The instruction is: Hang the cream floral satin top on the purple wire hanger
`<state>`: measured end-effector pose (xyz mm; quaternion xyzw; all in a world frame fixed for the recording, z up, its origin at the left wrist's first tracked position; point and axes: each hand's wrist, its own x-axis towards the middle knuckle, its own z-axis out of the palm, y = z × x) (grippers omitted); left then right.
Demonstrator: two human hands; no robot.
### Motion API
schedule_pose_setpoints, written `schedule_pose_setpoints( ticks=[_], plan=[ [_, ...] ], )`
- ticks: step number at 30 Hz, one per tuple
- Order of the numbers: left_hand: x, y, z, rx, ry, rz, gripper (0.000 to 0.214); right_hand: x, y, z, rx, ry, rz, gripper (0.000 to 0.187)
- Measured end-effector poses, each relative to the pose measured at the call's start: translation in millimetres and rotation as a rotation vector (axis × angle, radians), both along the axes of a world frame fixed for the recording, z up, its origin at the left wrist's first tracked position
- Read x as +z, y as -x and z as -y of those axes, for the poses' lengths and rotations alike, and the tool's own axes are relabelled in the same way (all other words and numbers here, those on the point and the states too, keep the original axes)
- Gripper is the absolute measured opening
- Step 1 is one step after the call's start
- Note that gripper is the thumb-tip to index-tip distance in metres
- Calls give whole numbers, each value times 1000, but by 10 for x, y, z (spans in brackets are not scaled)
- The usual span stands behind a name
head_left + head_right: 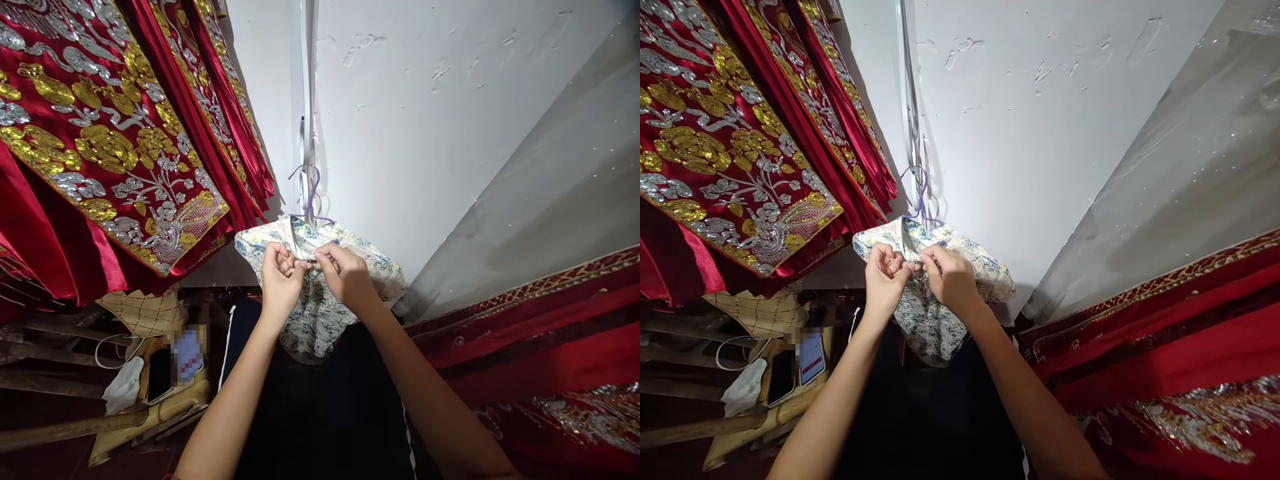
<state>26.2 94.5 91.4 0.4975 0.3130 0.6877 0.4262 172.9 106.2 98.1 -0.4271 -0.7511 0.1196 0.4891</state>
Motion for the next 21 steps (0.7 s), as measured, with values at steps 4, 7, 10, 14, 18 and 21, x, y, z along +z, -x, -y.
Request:
schedule_pose_setpoints(
  ticks=[4, 7, 10, 14, 18, 21],
  plan=[
    [-69, -59, -54, 38, 38, 16, 38, 26, 103, 15, -33, 36, -90, 22],
    [-115, -100, -50, 46, 53, 11, 38, 79, 135, 34, -43, 67, -159, 19],
    [-324, -107, -37, 3, 83, -13, 36, 182, 97, 67, -42, 43, -251, 21],
    [-824, -56, 52, -33, 203, -64, 33, 372, -206, 147, -72, 37, -434, 24],
    [-1094, 13, 162, -11, 255, -38, 37, 316, -802, 308, 230, 365, -424, 35],
    [-954, 57, 117, 115, 205, -86, 51, 6, -1145, 395, 316, 441, -578, 52]
  ],
)
